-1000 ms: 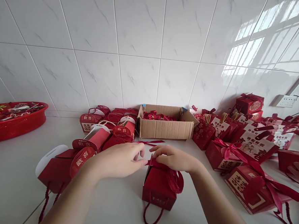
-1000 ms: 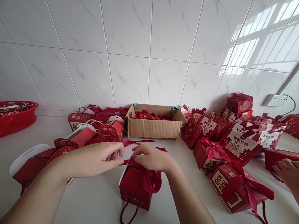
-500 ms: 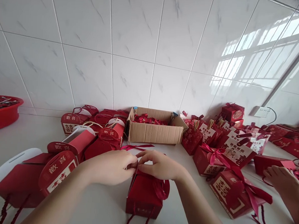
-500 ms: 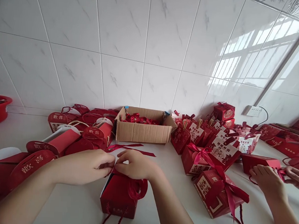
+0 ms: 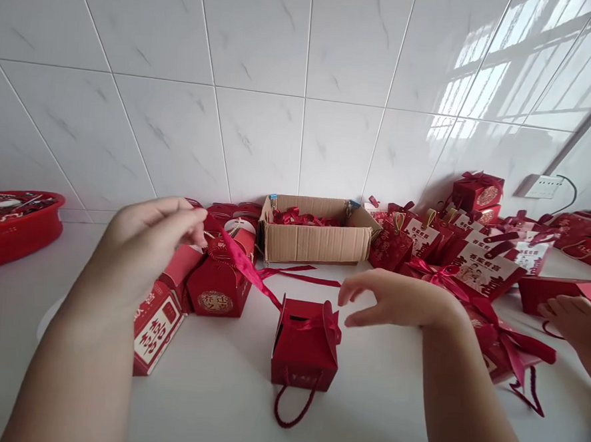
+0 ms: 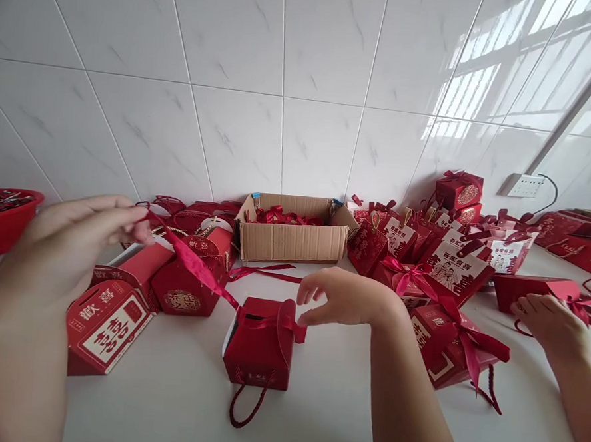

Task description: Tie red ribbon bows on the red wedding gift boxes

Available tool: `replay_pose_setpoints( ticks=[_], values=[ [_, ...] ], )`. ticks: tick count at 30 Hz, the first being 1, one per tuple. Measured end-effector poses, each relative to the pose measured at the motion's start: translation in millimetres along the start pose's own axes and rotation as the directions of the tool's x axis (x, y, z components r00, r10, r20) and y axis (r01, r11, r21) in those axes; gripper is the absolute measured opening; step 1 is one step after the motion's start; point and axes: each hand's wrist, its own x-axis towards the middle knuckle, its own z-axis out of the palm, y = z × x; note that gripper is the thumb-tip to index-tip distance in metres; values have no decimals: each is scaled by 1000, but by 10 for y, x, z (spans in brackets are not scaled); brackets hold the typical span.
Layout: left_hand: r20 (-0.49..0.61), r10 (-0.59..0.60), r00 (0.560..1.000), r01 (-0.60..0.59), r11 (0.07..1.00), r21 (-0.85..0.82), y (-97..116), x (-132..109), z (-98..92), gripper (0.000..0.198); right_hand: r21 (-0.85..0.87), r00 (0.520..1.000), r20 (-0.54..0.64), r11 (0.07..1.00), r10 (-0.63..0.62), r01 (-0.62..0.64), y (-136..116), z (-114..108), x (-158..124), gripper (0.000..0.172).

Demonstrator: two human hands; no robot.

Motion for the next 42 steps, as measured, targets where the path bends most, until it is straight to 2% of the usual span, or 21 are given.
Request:
replay_pose_setpoints(
  ticks=[1, 2, 4, 5, 6, 7, 8, 9, 10, 11, 12, 13, 14, 18, 21, 23, 26, 29, 36, 39, 42],
  values=[
    [-66, 25, 998, -27, 999, -33, 2, -2, 15, 24, -11, 999, 33, 1000, 20, -19, -14, 18, 23, 33],
    [-127, 68, 990, -67, 998, 11, 2, -10, 39, 21, -28, 998, 48, 999, 44, -43, -30, 42, 56, 34],
    [-202, 193, 960, -133, 951, 278, -3, -41, 96, 20, -73, 995, 46, 994, 88, -85, -57, 91, 132, 34],
    [-163, 249, 955, -168, 903, 395, -10, -60, 123, 25, -89, 994, 47, 992, 97, -93, -65, 111, 166, 32],
    [-60, 280, 958, -225, 866, 446, -16, -83, 149, 30, -96, 994, 55, 992, 93, -88, -70, 126, 192, 29],
    [98, 280, 955, -295, 854, 429, -22, -107, 173, 32, -92, 994, 73, 993, 77, -71, -73, 136, 211, 27],
    [290, 260, 921, -358, 860, 364, -25, -134, 197, 32, -78, 994, 93, 996, 55, -48, -75, 140, 222, 24],
    [476, 231, 849, -398, 871, 287, -22, -163, 222, 30, -60, 994, 109, 998, 32, -26, -77, 139, 226, 21],
    [630, 193, 752, -414, 882, 225, -13, -192, 249, 29, -42, 993, 118, 999, 14, -9, -80, 136, 227, 19],
    [740, 143, 658, -413, 889, 196, 2, -221, 279, 27, -29, 993, 121, 1000, 2, 2, -83, 132, 225, 18],
    [805, 90, 586, -401, 896, 192, 23, -248, 312, 25, -19, 992, 122, 1000, -4, 6, -87, 127, 224, 16],
    [840, 44, 540, -385, 901, 201, 48, -272, 348, 23, -10, 992, 127, 1000, -5, 6, -89, 122, 224, 15],
    [855, 14, 519, -373, 903, 211, 75, -291, 383, 21, 0, 991, 136, 1000, -3, 3, -88, 119, 226, 14],
    [860, 10, 510, -399, 889, 226, 157, -309, 486, 13, 29, 986, 167, 1000, -3, -2, -39, 106, 236, 7],
    [873, 29, 486, -424, 882, 207, 151, -275, 483, 14, 16, 994, 111, 1000, 8, -10, 37, 84, 218, 2],
    [882, -6, 471, -401, 889, 220, 119, -245, 453, 18, 42, 994, 105, 999, 31, -36, 81, 61, 191, 2],
    [900, -70, 430, -346, 908, 236, 65, -212, 418, 22, 104, 988, 143, 991, 65, -80, 112, 21, 145, 3],
    [923, -99, 372, -304, 926, 223, 51, -207, 419, 17, 120, 987, 136, 988, 80, -97, 109, -4, 103, 11],
    [933, -182, 311, -231, 937, 261, 112, -244, 541, 8, 132, 999, -1, 990, -46, 46, 135, 99, 93, 15],
    [934, -169, 316, -229, 941, 248, 96, -261, 644, 7, 119, 999, -5, 992, -52, 52, 157, 218, 221, 16],
    [919, -212, 331, -263, 915, 306, 79, -273, 717, 8, 93, 999, -7, 995, -33, 34, 185, 319, 353, 16]
  ],
)
